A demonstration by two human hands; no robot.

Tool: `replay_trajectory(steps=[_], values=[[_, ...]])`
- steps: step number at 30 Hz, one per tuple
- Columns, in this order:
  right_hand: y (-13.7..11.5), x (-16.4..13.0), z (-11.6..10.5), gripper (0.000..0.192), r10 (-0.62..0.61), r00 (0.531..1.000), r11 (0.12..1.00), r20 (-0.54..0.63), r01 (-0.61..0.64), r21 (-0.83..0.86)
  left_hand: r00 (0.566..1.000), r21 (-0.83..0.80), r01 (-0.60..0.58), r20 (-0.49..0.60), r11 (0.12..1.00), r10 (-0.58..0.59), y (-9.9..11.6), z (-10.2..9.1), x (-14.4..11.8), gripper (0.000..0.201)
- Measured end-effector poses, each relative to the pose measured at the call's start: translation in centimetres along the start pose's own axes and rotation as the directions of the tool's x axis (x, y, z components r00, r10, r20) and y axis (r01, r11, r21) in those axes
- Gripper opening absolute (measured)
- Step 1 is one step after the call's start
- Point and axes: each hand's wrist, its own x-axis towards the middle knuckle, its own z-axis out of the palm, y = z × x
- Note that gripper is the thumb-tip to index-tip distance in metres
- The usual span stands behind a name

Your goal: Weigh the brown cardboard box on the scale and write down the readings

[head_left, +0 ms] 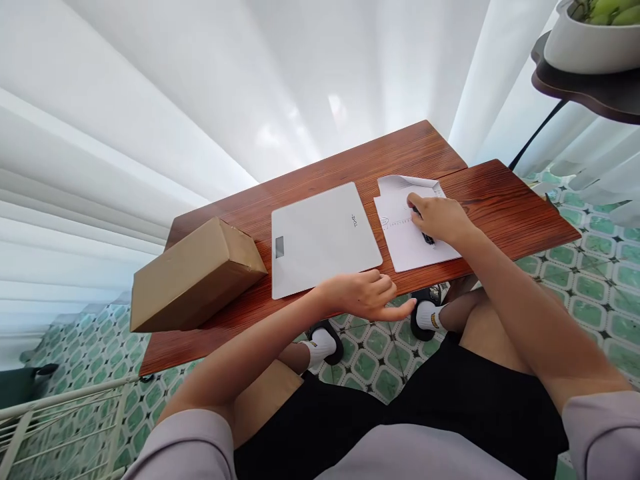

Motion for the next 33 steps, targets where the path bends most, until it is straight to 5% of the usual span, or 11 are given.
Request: replay_trajectory(steps=[5,13,19,23,25,28,31,33], values=[[0.2,0.0,-0.9,0.027,0.008,0.999,0.996,-0.035,-0.005,0.092,0.998,0.028,-0.063,-0.03,0.998,0.064,-0.8,2.5,3.4,0.033],[0.0,0.0,-1.7,0.027,0.009,0.979,0.924,-0.203,0.069,0.375,0.987,-0.096,0.033,-0.153,0.995,-0.048,0.7,5.4,5.3,0.03],[0.2,0.1,-1.5,0.031,-0.058,0.967,0.961,-0.248,0.122,0.25,0.989,-0.151,0.069,-0.116,0.986,-0.087,1.4,6.1,5.0,0.028],[0.0,0.4,-1.1,0.012,-0.076,0.945,0.974,-0.319,0.139,0.179,0.981,-0.13,0.06,-0.174,0.99,-0.082,1.6,6.2,4.9,0.027],[-0.2,0.6,-0.9,0.025,-0.052,0.935,0.956,-0.351,0.148,0.252,0.968,-0.132,0.088,-0.224,0.987,-0.116,1.7,6.3,5.0,0.025],[-0.7,0.6,-0.6,0.046,-0.013,0.946,0.821,-0.323,0.195,0.537,0.935,-0.145,0.145,-0.303,0.979,-0.183,1.8,6.4,5.1,0.02],[-1.4,0.6,-0.3,0.04,-0.016,0.984,0.536,-0.179,0.16,0.829,0.924,-0.16,0.208,-0.292,0.965,-0.247,2.0,6.5,5.1,0.018],[-2.0,0.6,0.0,0.037,-0.008,0.994,0.436,-0.112,0.104,0.894,0.93,-0.171,0.241,-0.241,0.955,-0.277,2.1,6.6,5.1,0.018]])
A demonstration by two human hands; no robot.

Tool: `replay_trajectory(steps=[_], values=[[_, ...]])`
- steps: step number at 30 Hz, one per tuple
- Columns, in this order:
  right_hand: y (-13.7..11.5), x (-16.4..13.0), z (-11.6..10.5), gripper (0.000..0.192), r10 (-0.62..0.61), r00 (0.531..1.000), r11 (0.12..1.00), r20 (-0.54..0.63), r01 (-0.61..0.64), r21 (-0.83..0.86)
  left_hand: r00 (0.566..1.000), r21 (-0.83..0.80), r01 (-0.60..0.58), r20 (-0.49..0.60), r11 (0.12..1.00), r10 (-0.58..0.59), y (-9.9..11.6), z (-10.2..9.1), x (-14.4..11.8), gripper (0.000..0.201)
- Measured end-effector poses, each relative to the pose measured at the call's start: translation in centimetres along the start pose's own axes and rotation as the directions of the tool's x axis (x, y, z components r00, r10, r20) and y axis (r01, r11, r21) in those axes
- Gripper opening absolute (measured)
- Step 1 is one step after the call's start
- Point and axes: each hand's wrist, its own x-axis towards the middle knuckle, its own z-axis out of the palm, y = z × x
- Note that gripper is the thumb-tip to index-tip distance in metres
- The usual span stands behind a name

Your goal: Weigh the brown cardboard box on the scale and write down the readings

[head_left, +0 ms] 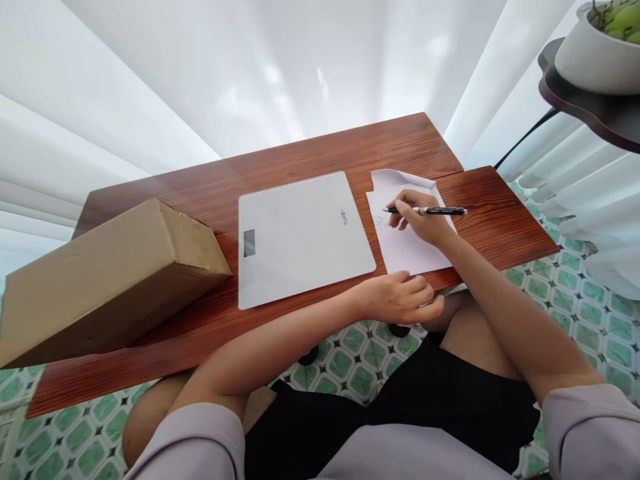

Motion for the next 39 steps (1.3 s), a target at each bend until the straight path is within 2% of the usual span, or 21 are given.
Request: replay_trajectory(steps=[5,10,19,30,36,39], values=[[0.6,-0.3,1.3,0.048,0.005,0.999,0.996,-0.034,-0.008,-0.094,0.995,-0.062,0.049,0.085,0.997,-0.044,0.0,0.1,-0.2,0.018],[1.1,-0.4,1.8,0.042,0.016,1.0,0.975,0.015,-0.012,-0.22,0.985,-0.113,0.111,0.142,0.987,-0.095,-0.1,0.1,-0.2,0.018],[1.4,-0.3,1.8,0.042,0.055,0.998,0.97,0.017,-0.049,-0.236,0.981,-0.139,0.159,0.13,0.977,-0.142,-0.1,0.0,-0.2,0.015],[1.6,-0.3,2.0,0.036,-0.046,0.999,0.968,0.014,0.048,-0.246,0.979,-0.141,0.178,0.123,0.974,-0.161,0.0,0.3,-0.2,0.013],[1.4,-0.3,2.1,0.035,0.004,1.0,0.97,0.009,-0.002,-0.244,0.978,-0.148,0.19,0.116,0.971,-0.174,-0.1,0.2,-0.2,0.015],[1.4,-0.2,2.1,0.036,-0.015,1.0,0.968,0.018,0.019,-0.25,0.977,-0.149,0.191,0.124,0.97,-0.174,0.0,0.3,-0.3,0.015]])
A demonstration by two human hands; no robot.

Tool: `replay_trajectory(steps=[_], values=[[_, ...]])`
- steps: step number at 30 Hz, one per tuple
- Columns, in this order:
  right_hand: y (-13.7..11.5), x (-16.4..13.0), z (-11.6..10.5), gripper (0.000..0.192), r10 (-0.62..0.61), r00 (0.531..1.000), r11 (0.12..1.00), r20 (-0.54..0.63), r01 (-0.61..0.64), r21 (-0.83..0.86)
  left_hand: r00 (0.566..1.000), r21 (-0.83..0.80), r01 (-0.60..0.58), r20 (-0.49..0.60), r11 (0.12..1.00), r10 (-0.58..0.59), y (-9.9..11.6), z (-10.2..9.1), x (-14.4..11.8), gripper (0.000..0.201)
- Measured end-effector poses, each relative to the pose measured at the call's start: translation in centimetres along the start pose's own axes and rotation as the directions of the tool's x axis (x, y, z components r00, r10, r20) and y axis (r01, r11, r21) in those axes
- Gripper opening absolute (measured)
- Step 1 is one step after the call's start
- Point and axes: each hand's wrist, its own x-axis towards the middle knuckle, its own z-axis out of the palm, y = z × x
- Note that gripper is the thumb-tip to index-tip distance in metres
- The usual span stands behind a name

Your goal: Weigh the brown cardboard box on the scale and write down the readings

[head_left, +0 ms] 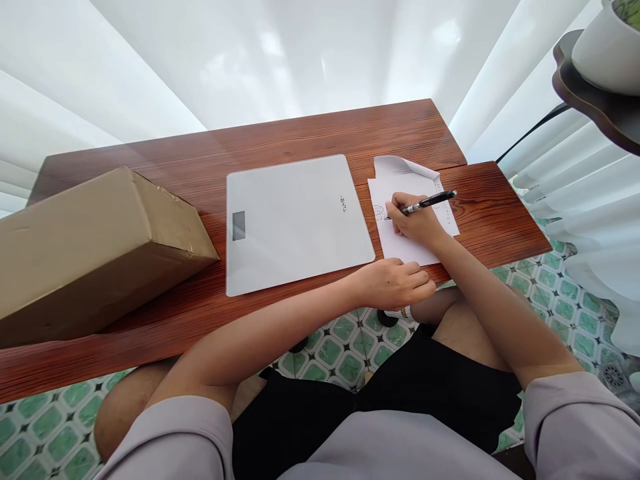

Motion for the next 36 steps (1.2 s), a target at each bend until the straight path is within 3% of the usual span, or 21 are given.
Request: replay_trajectory(steps=[6,12,20,30,36], values=[[0.12,0.02,0.14,0.034,0.035,0.999,0.999,-0.017,-0.035,0.003,0.999,0.0,0.005,0.037,1.0,-0.005,0.0,0.01,-0.03,0.015],[0.24,-0.03,0.16,0.034,0.054,0.998,0.994,-0.036,-0.05,0.1,1.0,-0.001,0.008,-0.028,1.0,-0.008,0.05,-0.04,0.04,0.011],[0.1,0.03,0.12,0.035,0.032,0.999,0.999,-0.027,-0.031,0.028,0.998,-0.012,0.004,0.064,1.0,-0.004,-0.08,0.03,-0.11,0.016],[0.2,-0.09,0.26,0.034,0.094,0.995,0.99,-0.044,-0.088,0.112,1.0,0.008,0.007,-0.006,1.0,-0.007,-0.02,-0.22,-0.04,0.013],[-0.08,-0.05,0.27,0.033,0.094,0.995,0.991,-0.04,-0.09,0.095,0.998,-0.009,0.005,0.064,1.0,-0.004,-0.07,-0.33,0.0,0.018]])
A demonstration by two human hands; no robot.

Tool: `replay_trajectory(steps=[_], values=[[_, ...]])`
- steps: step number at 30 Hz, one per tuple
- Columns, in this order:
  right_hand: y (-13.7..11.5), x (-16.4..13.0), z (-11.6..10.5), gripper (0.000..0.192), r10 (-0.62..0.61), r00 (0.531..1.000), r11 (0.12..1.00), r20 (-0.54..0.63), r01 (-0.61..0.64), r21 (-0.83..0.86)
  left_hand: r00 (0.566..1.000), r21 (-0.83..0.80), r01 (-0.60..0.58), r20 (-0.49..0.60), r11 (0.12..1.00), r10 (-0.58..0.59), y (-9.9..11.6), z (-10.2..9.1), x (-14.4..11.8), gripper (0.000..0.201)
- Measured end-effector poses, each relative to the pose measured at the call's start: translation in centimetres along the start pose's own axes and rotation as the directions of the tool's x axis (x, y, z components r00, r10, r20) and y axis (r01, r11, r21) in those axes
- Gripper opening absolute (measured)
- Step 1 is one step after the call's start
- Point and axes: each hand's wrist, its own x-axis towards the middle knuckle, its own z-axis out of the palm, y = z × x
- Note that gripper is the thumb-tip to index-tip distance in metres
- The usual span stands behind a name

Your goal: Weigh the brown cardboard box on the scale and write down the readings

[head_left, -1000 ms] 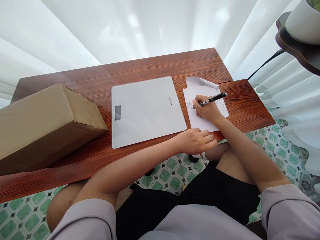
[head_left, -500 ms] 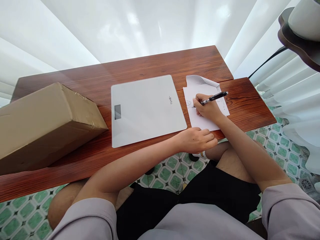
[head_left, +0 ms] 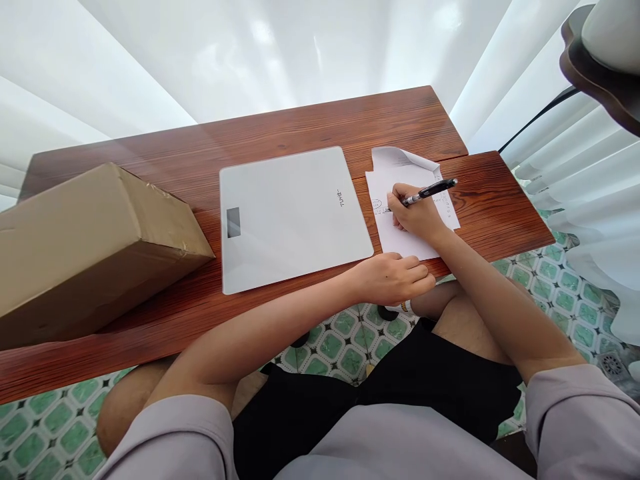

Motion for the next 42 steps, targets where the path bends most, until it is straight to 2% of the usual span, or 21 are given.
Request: replay_trajectory(steps=[8,13,16,18,20,23,25,28,32,39,42], values=[[0.0,-0.1,-0.1,0.036,0.044,0.999,0.999,-0.009,-0.044,0.019,1.0,-0.011,0.004,0.021,1.0,-0.004,0.0,0.0,0.0,0.018],[0.1,-0.1,0.1,0.036,0.028,1.0,0.999,-0.002,-0.028,0.031,1.0,-0.012,0.007,0.012,1.0,-0.007,0.1,0.1,-0.1,0.017],[0.2,0.0,-0.2,0.036,-0.011,0.996,0.996,-0.089,0.019,0.083,0.999,-0.022,0.007,0.036,1.0,-0.007,0.0,0.1,-0.1,0.019],[0.4,0.1,-1.0,0.036,-0.085,0.981,0.996,-0.173,0.087,0.0,0.998,-0.023,0.005,0.056,1.0,-0.003,0.0,0.0,-0.1,0.02],[0.7,0.3,-2.2,0.035,-0.198,0.962,0.965,-0.186,0.158,-0.21,0.998,-0.02,-0.001,0.057,1.0,0.002,-0.1,-0.1,0.0,0.021],[1.6,0.7,-4.5,0.023,-0.334,0.94,0.812,-0.069,0.249,-0.527,0.999,-0.017,-0.011,0.046,1.0,0.012,-0.2,-0.1,0.0,0.02],[2.2,1.0,-5.9,0.014,-0.362,0.932,0.725,0.007,0.286,-0.627,0.998,-0.014,-0.013,0.058,1.0,0.014,-0.2,-0.1,-0.1,0.02],[2.8,1.2,-7.0,0.027,-0.362,0.931,0.662,0.056,0.299,-0.688,0.996,-0.009,-0.01,0.09,1.0,0.011,-0.2,-0.2,-0.1,0.021],[3.0,1.3,-6.8,0.042,-0.326,0.942,0.622,0.076,0.274,-0.734,0.993,-0.006,-0.025,0.115,1.0,0.026,-0.3,-0.1,-0.3,0.021],[3.2,1.0,-5.3,0.042,-0.233,0.962,0.565,0.143,0.254,-0.785,0.991,0.076,-0.129,0.041,0.989,0.126,-0.5,-0.2,-0.2,0.017],[2.9,0.8,-5.0,0.045,-0.226,0.966,0.559,0.128,0.236,-0.795,0.988,0.104,-0.152,-0.006,0.983,0.154,-0.5,-0.3,0.0,0.016]])
